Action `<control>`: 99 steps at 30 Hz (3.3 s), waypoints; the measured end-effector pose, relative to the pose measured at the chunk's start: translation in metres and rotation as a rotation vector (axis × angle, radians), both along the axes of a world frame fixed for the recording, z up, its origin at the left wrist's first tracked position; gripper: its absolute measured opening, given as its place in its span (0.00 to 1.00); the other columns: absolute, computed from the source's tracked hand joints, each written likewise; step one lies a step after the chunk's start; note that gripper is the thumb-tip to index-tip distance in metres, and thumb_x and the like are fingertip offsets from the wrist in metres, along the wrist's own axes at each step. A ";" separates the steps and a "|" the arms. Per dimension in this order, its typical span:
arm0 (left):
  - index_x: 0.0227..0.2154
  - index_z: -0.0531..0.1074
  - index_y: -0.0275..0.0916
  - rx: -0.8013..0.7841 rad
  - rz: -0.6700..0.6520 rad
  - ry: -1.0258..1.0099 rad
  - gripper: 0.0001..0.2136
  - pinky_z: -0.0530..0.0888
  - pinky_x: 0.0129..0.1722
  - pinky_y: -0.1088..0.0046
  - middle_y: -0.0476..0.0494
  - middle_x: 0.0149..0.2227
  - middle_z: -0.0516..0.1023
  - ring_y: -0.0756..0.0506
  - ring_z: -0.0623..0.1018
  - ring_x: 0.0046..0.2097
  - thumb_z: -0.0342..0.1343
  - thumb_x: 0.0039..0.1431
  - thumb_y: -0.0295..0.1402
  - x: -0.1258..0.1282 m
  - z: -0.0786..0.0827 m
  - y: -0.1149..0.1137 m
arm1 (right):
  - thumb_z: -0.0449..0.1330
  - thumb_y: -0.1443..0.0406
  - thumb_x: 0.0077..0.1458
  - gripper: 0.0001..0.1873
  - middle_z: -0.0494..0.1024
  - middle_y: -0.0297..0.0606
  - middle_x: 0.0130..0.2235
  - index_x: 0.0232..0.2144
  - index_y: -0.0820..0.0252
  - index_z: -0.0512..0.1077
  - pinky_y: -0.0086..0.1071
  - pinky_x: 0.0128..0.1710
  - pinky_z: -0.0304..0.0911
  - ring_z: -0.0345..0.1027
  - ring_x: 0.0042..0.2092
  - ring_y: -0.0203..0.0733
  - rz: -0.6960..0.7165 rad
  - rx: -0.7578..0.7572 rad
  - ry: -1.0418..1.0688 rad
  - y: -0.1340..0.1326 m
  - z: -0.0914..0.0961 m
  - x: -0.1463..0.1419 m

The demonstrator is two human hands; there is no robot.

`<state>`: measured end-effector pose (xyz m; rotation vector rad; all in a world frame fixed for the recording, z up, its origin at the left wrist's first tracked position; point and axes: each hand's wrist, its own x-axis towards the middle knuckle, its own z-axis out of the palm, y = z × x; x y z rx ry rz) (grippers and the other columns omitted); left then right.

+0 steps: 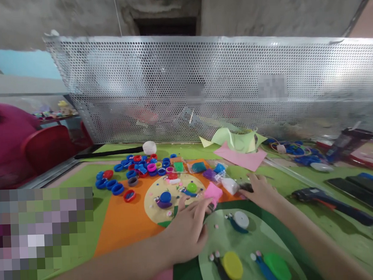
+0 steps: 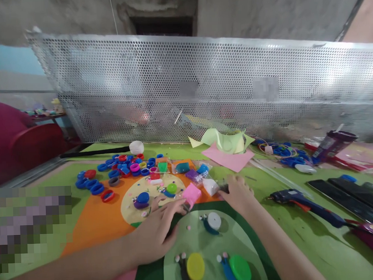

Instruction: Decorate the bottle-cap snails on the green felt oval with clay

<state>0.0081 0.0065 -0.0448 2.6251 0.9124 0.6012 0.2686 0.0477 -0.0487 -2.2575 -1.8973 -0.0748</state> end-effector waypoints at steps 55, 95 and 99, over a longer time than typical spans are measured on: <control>0.50 0.52 0.45 0.045 0.163 -0.380 0.24 0.57 0.43 0.62 0.49 0.35 0.70 0.43 0.69 0.41 0.47 0.51 0.19 -0.003 0.006 0.001 | 0.51 0.75 0.46 0.25 0.65 0.43 0.48 0.48 0.59 0.63 0.40 0.42 0.64 0.58 0.50 0.47 0.800 0.054 0.168 -0.052 0.048 -0.070; 0.50 0.58 0.47 -0.388 0.010 -0.781 0.15 0.70 0.41 0.68 0.51 0.29 0.62 0.49 0.69 0.33 0.48 0.61 0.28 0.005 -0.008 -0.003 | 0.52 0.70 0.54 0.08 0.64 0.34 0.52 0.27 0.54 0.67 0.48 0.51 0.53 0.49 0.56 0.48 0.776 0.031 0.312 -0.062 0.054 -0.084; 0.51 0.57 0.47 -0.407 0.078 -0.840 0.17 0.69 0.38 0.74 0.51 0.30 0.60 0.50 0.68 0.33 0.48 0.61 0.27 0.007 -0.002 0.000 | 0.51 0.71 0.53 0.09 0.66 0.36 0.53 0.22 0.57 0.65 0.53 0.44 0.53 0.52 0.54 0.55 0.548 0.167 0.325 -0.054 0.043 -0.088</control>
